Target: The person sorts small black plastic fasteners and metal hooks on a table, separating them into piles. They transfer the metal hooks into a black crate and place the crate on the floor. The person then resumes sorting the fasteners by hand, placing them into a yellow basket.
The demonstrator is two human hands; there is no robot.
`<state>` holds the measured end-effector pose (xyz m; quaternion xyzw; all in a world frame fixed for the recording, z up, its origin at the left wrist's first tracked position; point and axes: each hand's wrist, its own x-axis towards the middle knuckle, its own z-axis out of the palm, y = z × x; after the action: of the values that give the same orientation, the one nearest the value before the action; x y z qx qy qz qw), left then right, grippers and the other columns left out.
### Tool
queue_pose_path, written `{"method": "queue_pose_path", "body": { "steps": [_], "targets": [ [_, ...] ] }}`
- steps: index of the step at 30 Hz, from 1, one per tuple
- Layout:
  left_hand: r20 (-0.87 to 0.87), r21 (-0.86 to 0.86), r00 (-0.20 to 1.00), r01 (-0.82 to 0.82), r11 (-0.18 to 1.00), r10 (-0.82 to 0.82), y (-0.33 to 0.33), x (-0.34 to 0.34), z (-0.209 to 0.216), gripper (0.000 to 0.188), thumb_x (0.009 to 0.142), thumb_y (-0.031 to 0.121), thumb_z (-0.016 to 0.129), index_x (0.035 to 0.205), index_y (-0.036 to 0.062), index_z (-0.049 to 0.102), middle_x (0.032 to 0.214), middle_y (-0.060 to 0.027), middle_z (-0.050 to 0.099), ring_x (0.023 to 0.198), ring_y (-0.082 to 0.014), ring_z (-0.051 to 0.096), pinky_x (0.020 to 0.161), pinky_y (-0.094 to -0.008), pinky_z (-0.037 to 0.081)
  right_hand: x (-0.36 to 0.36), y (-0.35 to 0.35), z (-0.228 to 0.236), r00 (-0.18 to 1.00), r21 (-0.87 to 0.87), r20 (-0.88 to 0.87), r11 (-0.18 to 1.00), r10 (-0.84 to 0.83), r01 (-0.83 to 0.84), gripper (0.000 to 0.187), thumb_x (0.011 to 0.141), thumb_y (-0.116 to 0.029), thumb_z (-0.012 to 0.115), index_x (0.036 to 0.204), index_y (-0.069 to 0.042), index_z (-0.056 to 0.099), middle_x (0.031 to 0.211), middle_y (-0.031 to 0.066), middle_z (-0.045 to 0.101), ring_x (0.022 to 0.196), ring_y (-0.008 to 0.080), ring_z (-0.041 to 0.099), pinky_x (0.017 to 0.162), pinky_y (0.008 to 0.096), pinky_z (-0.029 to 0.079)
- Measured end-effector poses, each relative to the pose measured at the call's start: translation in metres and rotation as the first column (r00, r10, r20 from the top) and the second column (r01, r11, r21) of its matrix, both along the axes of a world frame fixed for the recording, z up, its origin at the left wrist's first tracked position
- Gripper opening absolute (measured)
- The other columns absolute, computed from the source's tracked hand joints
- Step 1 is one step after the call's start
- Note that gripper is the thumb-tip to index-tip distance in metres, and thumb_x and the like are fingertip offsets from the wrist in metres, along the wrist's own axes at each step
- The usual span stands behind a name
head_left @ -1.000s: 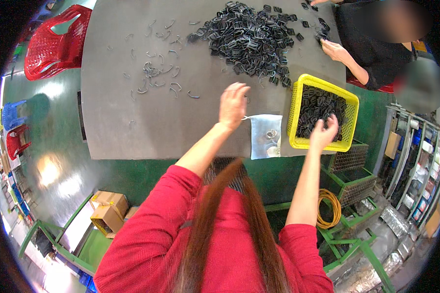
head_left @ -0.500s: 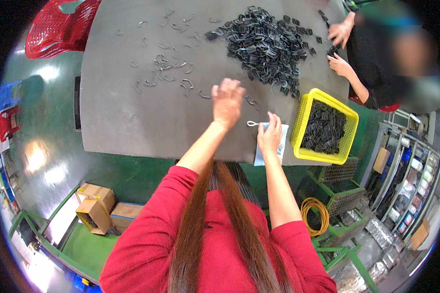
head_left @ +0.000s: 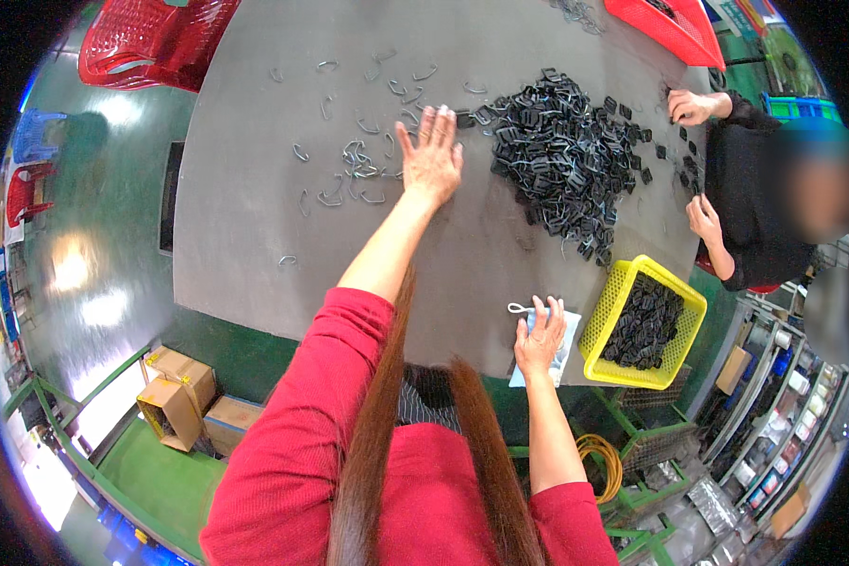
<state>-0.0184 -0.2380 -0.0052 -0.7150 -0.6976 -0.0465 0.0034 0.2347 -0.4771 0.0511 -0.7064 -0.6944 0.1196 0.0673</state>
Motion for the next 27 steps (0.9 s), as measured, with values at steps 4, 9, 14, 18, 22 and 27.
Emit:
{"method": "queue_pose_path", "body": {
  "steps": [4, 9, 14, 18, 22, 27],
  "targets": [
    [-0.193, 0.0, 0.922, -0.341, 0.94, 0.335, 0.033, -0.041, 0.003, 0.055, 0.091, 0.034, 0.034, 0.141, 0.0112, 0.024, 0.148, -0.0039, 0.017, 0.139, -0.0233, 0.004, 0.102, -0.0653, -0.004, 0.005, 0.0, 0.0, 0.999, -0.011, 0.01, 0.999, -0.032, 0.032, 0.058, 0.072, -0.013, 0.065, 0.125, -0.016, 0.042, 0.131, 0.0133, 0.035, 0.127, 0.0347, 0.029, 0.102, 0.049, 0.025],
    [-0.048, 0.132, 0.996, -0.062, 0.989, 0.069, 0.053, -0.056, 0.009, 0.053, 0.088, 0.03, 0.045, 0.137, 0.0121, 0.033, 0.143, -0.004, 0.028, 0.138, -0.0239, 0.01, 0.101, -0.0662, -0.004, -0.001, 0.007, 0.004, 1.0, -0.004, 0.012, 1.0, -0.015, 0.015, 0.057, 0.071, -0.013, 0.064, 0.124, -0.015, 0.042, 0.13, 0.0144, 0.036, 0.126, 0.0357, 0.03, 0.102, 0.0486, 0.025],
    [0.108, 0.238, 0.986, 0.096, 0.966, -0.124, 0.078, -0.048, 0.011, 0.053, 0.085, 0.028, 0.051, 0.134, 0.0138, 0.036, 0.141, -0.0042, 0.03, 0.137, -0.0223, 0.011, 0.105, -0.0602, -0.001, -0.007, 0.01, 0.005, 1.0, -0.036, 0.005, 0.999, -0.006, 0.006, 0.056, 0.071, -0.01, 0.063, 0.123, -0.013, 0.044, 0.129, 0.0157, 0.037, 0.125, 0.0373, 0.03, 0.102, 0.0489, 0.025],
    [0.364, 0.316, 0.924, -0.24, 0.918, 0.116, 0.097, -0.118, 0.026, 0.045, 0.078, 0.023, 0.061, 0.12, 0.0121, 0.048, 0.127, -0.0056, 0.045, 0.126, -0.0243, 0.033, 0.103, -0.0505, 0.02, -0.004, 0.005, 0.006, 0.999, -0.064, 0.021, 0.997, -0.04, 0.041, 0.055, 0.07, -0.008, 0.063, 0.122, -0.011, 0.045, 0.129, 0.0157, 0.036, 0.125, 0.0378, 0.03, 0.103, 0.0491, 0.024],
    [0.419, 0.337, 0.792, -0.59, 0.734, 0.444, 0.11, -0.236, 0.015, 0.038, 0.078, 0.031, 0.063, 0.11, 0.0125, 0.055, 0.11, -0.0057, 0.053, 0.109, -0.0261, 0.044, 0.088, -0.0446, 0.037, -0.02, 0.022, 0.01, 0.989, -0.087, -0.06, 0.988, -0.134, 0.129, 0.046, 0.075, -0.011, 0.062, 0.119, -0.009, 0.048, 0.125, 0.0156, 0.04, 0.12, 0.035, 0.035, 0.102, 0.0451, 0.027],
    [0.387, 0.016, 0.838, -0.424, 0.906, 0.385, 0.129, -0.271, 0.03, 0.039, 0.075, 0.03, 0.069, 0.107, 0.012, 0.056, 0.104, -0.0067, 0.058, 0.103, -0.0251, 0.05, 0.085, -0.0395, 0.041, -0.093, 0.105, 0.013, 0.951, 0.03, -0.289, 0.992, -0.107, 0.12, 0.035, 0.08, -0.008, 0.058, 0.114, -0.007, 0.052, 0.116, 0.0142, 0.049, 0.114, 0.0302, 0.043, 0.099, 0.0393, 0.032]
  ]
}}
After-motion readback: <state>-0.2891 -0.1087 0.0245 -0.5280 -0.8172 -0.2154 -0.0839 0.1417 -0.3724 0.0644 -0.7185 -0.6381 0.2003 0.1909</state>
